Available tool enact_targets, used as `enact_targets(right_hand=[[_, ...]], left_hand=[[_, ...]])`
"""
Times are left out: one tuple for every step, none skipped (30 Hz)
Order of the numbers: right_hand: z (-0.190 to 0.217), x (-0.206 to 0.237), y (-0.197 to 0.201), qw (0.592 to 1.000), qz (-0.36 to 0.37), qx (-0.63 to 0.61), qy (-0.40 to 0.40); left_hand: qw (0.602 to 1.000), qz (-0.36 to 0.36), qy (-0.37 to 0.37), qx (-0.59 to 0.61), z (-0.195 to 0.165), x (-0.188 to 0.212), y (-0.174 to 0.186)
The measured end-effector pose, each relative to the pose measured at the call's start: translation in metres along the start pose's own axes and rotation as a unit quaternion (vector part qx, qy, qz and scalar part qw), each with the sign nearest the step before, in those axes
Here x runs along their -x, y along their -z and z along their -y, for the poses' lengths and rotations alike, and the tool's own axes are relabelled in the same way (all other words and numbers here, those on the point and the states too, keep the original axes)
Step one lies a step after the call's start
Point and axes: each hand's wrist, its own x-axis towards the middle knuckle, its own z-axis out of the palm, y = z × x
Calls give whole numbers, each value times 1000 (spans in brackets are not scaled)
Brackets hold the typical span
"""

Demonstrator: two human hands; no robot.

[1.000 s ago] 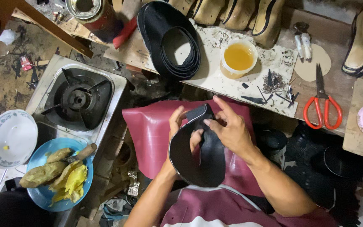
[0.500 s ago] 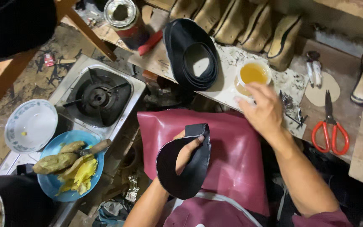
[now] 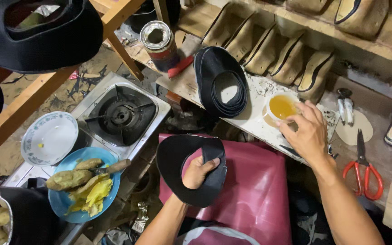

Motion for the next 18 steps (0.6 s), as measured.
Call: enact_targets(right_hand=[[-2,0,0,1000,2,-21,-9],[-3,0,1,1000,-7,-24,-12],[-4,0,3,999,-15,-28,-15],[-3,0,4,999,-21,-33,-20],[0,1,6,999,-10,-26,-14],[2,-1,8,1000,0,-20,-9],[6,-2,10,1000,9,-13,-4],[12,-1,15,998,16,-56,-24],[20,1,18,994,25,-101,-43],[29,5,21,986,36,-147,-63],[38,9,25,981,52,-177,-53],[46,10,29,975,66,-207,-43],[54,12,32,968,79,-237,-33],[63,14,35,963,91,-253,-25],[70,18,37,957,104,-269,-19],[78,22,40,951,119,-284,-15],[84,27,43,947,132,-294,-13],[90,30,45,942,144,-303,-11]], left_hand=[[1000,7,-1,1,-1,-2,-2],[1000,14,-1,2,-3,-3,-3],[1000,18,0,0,-4,-4,-4],[1000,21,2,-3,-5,-4,-6],[1000,23,5,-5,-6,-5,-7],[1000,21,12,-3,-6,-5,-9],[1000,21,17,-2,-6,-5,-11],[1000,21,20,0,-8,-7,-13],[999,30,12,2,-9,-9,-16],[999,38,8,5,-10,-8,-17],[999,46,4,8,-11,-8,-20],[999,49,4,3,-12,-9,-22],[999,52,3,-3,-14,-9,-25],[999,53,5,-9,-15,-8,-26],[998,56,10,-1,-17,-6,-28],[998,58,17,7,-18,-5,-29],[998,61,26,17,-18,-4,-31],[998,61,28,13,-19,-3,-32]])
